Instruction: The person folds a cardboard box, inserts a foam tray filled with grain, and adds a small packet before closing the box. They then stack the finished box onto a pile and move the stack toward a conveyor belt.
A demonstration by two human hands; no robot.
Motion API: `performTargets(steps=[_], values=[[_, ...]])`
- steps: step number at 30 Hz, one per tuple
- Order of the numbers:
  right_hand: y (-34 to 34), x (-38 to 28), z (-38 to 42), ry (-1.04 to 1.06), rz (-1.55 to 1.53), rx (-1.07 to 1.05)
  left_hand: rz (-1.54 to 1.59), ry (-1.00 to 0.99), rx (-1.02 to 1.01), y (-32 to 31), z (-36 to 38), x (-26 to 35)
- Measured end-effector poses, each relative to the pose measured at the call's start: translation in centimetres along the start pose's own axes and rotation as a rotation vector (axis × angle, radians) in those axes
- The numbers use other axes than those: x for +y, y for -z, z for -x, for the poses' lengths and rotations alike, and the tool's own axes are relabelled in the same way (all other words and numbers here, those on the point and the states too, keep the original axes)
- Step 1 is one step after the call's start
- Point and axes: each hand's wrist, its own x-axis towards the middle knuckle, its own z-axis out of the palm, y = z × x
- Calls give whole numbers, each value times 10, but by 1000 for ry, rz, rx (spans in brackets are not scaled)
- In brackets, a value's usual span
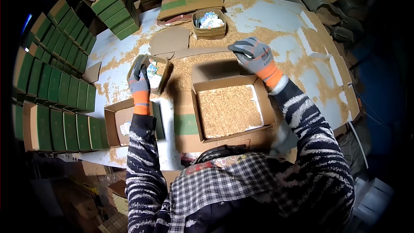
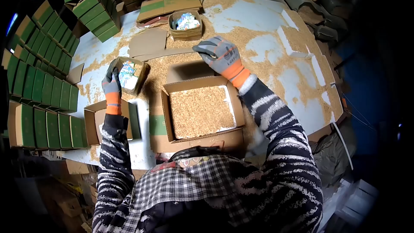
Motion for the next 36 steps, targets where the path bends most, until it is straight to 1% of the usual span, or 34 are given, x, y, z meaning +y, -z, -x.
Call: performTargets(steps=[1, 2, 3, 5, 7, 9, 10, 11, 13, 14, 15, 17, 18, 19, 20, 21, 22, 23, 24, 25, 27, 28, 29, 30, 31, 32, 33, 34, 36], values=[[20, -22, 9, 69, -43, 56, -29, -71, 43, 11, 20, 24], [29, -41, 28, 111, -61, -83, 8, -6, 62, 19, 43, 78], [37, -61, 48, 154, -76, -218, 86, -186, 51, 20, 58, 102], [22, -79, 98, 269, -28, -685, -28, -450, 7, 17, 96, 133], [-9, -75, 145, 213, -27, -1025, -202, -759, -298, -1, 128, 172], [-2, -76, 148, 182, -142, -1014, -437, -684, -860, -38, 162, 174], [0, -74, 148, 169, -201, -1009, -661, -571, -1095, -59, 177, 163], [-4, -70, 149, 119, -189, -1094, -886, -437, -1321, -72, 186, 155], [22, -68, 141, -11, -299, -949, -734, -425, -1301, -60, 184, 160], [44, -69, 135, -203, -440, -756, -659, -420, -1291, -52, 180, 162], [67, -70, 128, -388, -575, -558, -487, -429, -1103, -37, 180, 163], [61, -35, 148, -524, -602, -37, -20, -379, -723, -8, 167, 150], [55, -14, 163, -604, -593, -5, 154, -123, -667, -2, 165, 122], [29, 4, 185, -757, -828, -3, 325, 131, -602, -7, 166, 77], [-6, 21, 213, -910, -1065, -6, 492, 389, -525, -13, 173, 46], [-25, 20, 223, -982, -1173, -89, 437, 538, -654, -19, 182, 37], [-43, 18, 233, -1060, -1270, -174, 420, 631, -702, -32, 196, 28], [-57, 6, 229, -1051, -1230, -340, 405, 723, -747, -48, 211, 24], [-43, -15, 208, -1013, -746, -589, 325, 700, -730, -64, 219, 28], [-79, 2, 225, -1006, -755, -498, 243, 680, -714, -77, 228, 32], [-50, -24, 210, -1081, -679, -545, 197, 370, -556, -92, 241, 26], [-52, -26, 217, -1027, -792, -410, 247, 402, -529, -90, 243, 21], [-58, -30, 223, -966, -907, -281, 246, 477, -539, -85, 245, 14], [-44, -56, 205, -953, -953, -133, 240, 558, -540, -69, 243, 27], [-51, -59, 201, -961, -1103, -59, 231, 640, -532, -55, 242, 32], [-55, -65, 190, -915, -1137, -12, 361, 581, -464, -55, 249, 6], [-55, -77, 176, -878, -1169, 38, 252, 509, -460, -23, 239, 32], [-49, -96, 155, -868, -1268, 28, 333, 327, -363, -2, 238, 8], [-37, -138, 109, -854, -1451, 19, 636, 205, -177, 67, 225, -6]])
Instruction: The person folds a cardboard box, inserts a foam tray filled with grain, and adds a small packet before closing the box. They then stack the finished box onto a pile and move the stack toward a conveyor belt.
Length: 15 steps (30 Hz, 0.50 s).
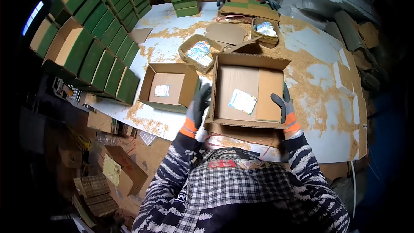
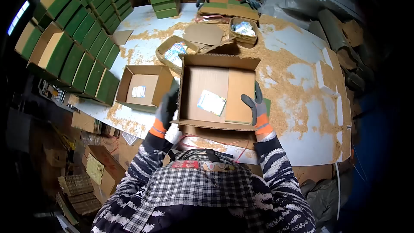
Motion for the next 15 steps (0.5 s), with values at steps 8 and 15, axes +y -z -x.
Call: performTargets(steps=[8, 15], values=[[-196, 104, -56, 99, -315, 22, -190, 196, 586, 286, 9, -15], [-230, 228, -113, -116, 413, -169, -201, 72, 368, 328, 24, -67]])
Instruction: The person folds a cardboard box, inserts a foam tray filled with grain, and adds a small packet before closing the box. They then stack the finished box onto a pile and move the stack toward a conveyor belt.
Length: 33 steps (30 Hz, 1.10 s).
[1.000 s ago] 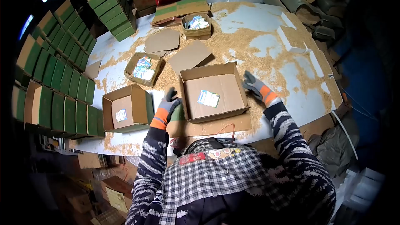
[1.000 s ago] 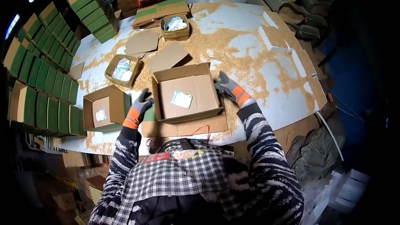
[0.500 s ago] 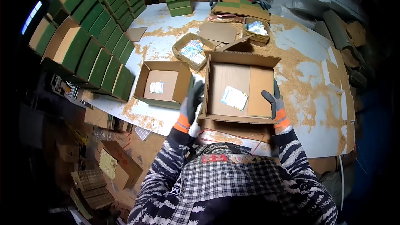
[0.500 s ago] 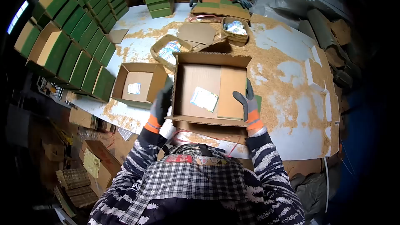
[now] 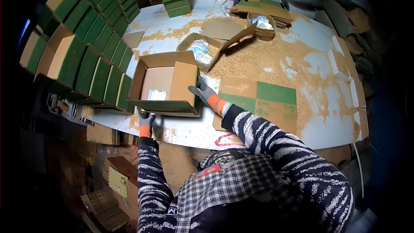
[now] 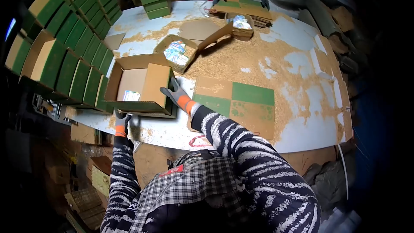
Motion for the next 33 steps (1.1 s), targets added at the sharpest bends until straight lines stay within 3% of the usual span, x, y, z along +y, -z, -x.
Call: performTargets(steps=[2, 4, 5, 6, 8, 9, 10, 12, 15, 17, 18, 19, 22, 23, 24, 26, 28, 30, 32, 33], values=[[64, -42, 34, -79, 314, -324, 220, 369, 509, -34, 35, 61], [120, -36, 86, 164, 823, -162, 187, 196, 653, -22, 71, 13], [151, -53, 119, 183, 1216, -156, 104, 280, 504, -36, 93, 7], [180, -48, 149, 143, 1386, -156, 20, 354, 355, -62, 119, 2], [223, -24, 212, -109, 1563, -243, 43, 272, -213, -117, 174, 31], [237, -1, 241, -166, 1614, -350, -79, 200, -393, -144, 185, 58], [250, 29, 269, -14, 1651, -316, -197, 120, -571, -174, 185, 91], [257, 13, 290, -92, 1604, -446, -449, -216, -735, -238, 172, 163], [278, -40, 291, 112, 1437, -412, -610, -668, -912, -301, 144, 219], [299, -89, 276, 352, 1307, -148, -763, -861, -1030, -337, 124, 259], [302, -142, 268, 288, 1387, -61, -898, -994, -982, -356, 113, 276], [311, -166, 260, 306, 1436, -23, -929, -951, -940, -377, 101, 283], [327, -175, 228, 106, 1534, 124, -959, -934, -883, -419, 78, 278], [330, -148, 221, 229, 1633, 228, -1029, -807, -1004, -427, 75, 258], [330, -126, 218, 356, 1729, 334, -1152, -896, -917, -430, 81, 254], [326, -118, 244, 437, 1509, 341, -1194, -629, -1052, -439, 80, 276], [327, -114, 265, 658, 1422, 371, -1147, -534, -1153, -442, 80, 291], [323, -118, 284, 727, 1252, 335, -1053, -408, -1257, -433, 73, 287], [327, -134, 293, 799, 1080, 285, -1167, -523, -1384, -429, 62, 290], [333, -145, 293, 834, 988, 247, -1120, -468, -1368, -426, 47, 290]])
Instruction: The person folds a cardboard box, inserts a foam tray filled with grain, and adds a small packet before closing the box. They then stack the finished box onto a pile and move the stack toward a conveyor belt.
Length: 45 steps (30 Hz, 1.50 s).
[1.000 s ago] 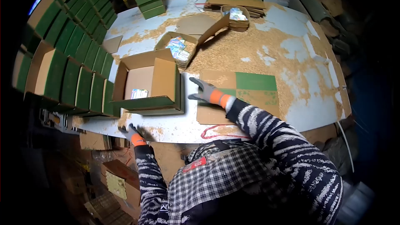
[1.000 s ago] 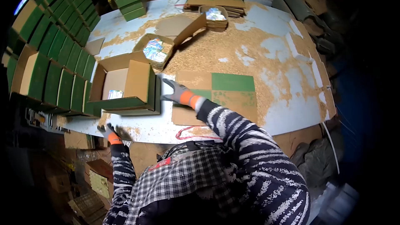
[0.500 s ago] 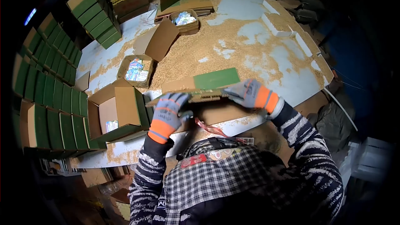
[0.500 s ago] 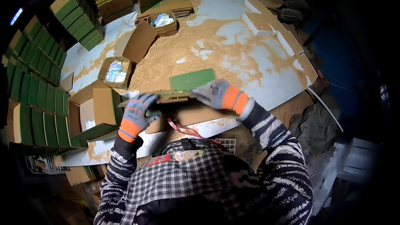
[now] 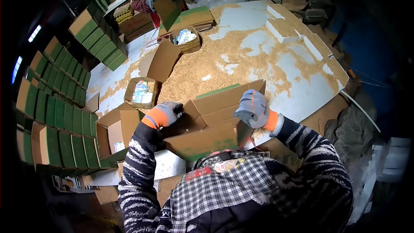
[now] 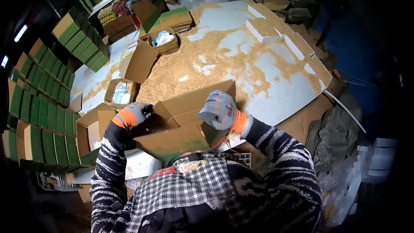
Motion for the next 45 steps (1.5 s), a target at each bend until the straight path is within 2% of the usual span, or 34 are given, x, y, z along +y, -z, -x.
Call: performTargets(steps=[2, 3, 5, 6, 7, 9, 11, 12, 13, 15, 17, 18, 19, 20, 21, 23, 25, 26, 27, 28, 30, 32, 33, 34, 35, 36, 37, 38, 39, 40, 41, 43, 44, 45], values=[[18, 6, -29, 80, -155, 89, 369, 94, 161, 15, -2, -28], [17, 15, -36, 24, -206, -25, 477, 256, 269, 28, -2, -18], [-8, 19, -53, -99, -518, -74, 676, -80, 958, -19, -39, -36], [-55, 36, -37, -41, -339, -186, 817, -34, 903, -21, -30, -3], [-73, 30, -29, -142, -187, -528, 527, -179, 973, -39, -39, 16], [-72, 29, -38, -104, -78, -414, 22, -363, 644, -43, -39, 34], [-62, 22, -42, -70, 24, -320, -27, -295, 399, -54, -35, 13], [-39, 17, -54, -318, -26, -300, -37, -246, 253, -58, -31, 4], [-25, 14, -60, -554, -442, -397, -48, -259, 170, -60, -30, 0], [-7, -13, -68, -456, -474, -798, 26, -330, 219, -64, -33, -2], [-25, -17, -71, -355, -207, -987, 957, -63, 148, -70, -35, 2], [-53, 12, -54, -264, -140, -853, 904, -46, 128, -55, -36, -8], [-74, 39, -38, -175, -69, -721, 1241, 49, 332, -58, -34, -20], [-71, 48, -33, -282, -95, -719, 1424, 82, 642, -63, -25, -19], [-53, 50, -40, -300, -219, -699, 1144, 1, 960, -107, -33, -82], [-20, 42, -51, -564, -262, -559, 1560, 333, 1048, -132, -12, -120], [-44, 45, -33, -578, -705, 182, 1555, 219, 780, -103, 12, -58], [-57, 41, -30, -604, -611, 416, 1441, -29, 647, -86, 10, -41], [-79, 35, -27, -613, -591, 569, 772, -59, 653, -59, 19, -12], [-108, 29, -20, -715, -842, 649, 848, -59, 616, -26, 16, 12], [-149, 29, 17, -1028, -1245, 426, 931, 1, 438, 3, -5, 37], [-154, 29, 67, -1389, -1616, -104, 847, 55, 264, -19, -29, 38], [-153, 40, 90, -1484, -1664, -350, 300, -80, 142, -45, -38, 13], [-155, 64, 115, -1353, -1703, -581, 43, -269, 29, -62, -41, 28], [-157, 93, 138, -1184, -1455, -797, 33, -369, -57, -82, -40, 46], [-105, 113, 132, -1192, -1160, -807, -63, -305, -205, -93, -37, 61], [-53, 143, 127, -1209, -867, -713, -159, -235, -352, -96, -35, 67], [-18, 184, 136, -1105, -107, -724, -43, -343, -319, -94, -35, 65], [20, 227, 156, -1166, 43, -521, 77, -445, -287, -92, -35, 62], [39, 292, 209, -1082, 216, -392, 181, -172, -460, -97, -32, 47], [62, 352, 249, -1241, 534, -244, 281, 109, -623, -96, -36, 36], [151, 398, 268, -1566, 842, -140, 107, 292, -511, -52, -58, 85], [184, 425, 291, -1704, 831, -135, 272, -172, -88, -49, -65, 84], [212, 432, 290, -1859, 934, -202, 189, -176, 91, -49, -68, 81]])
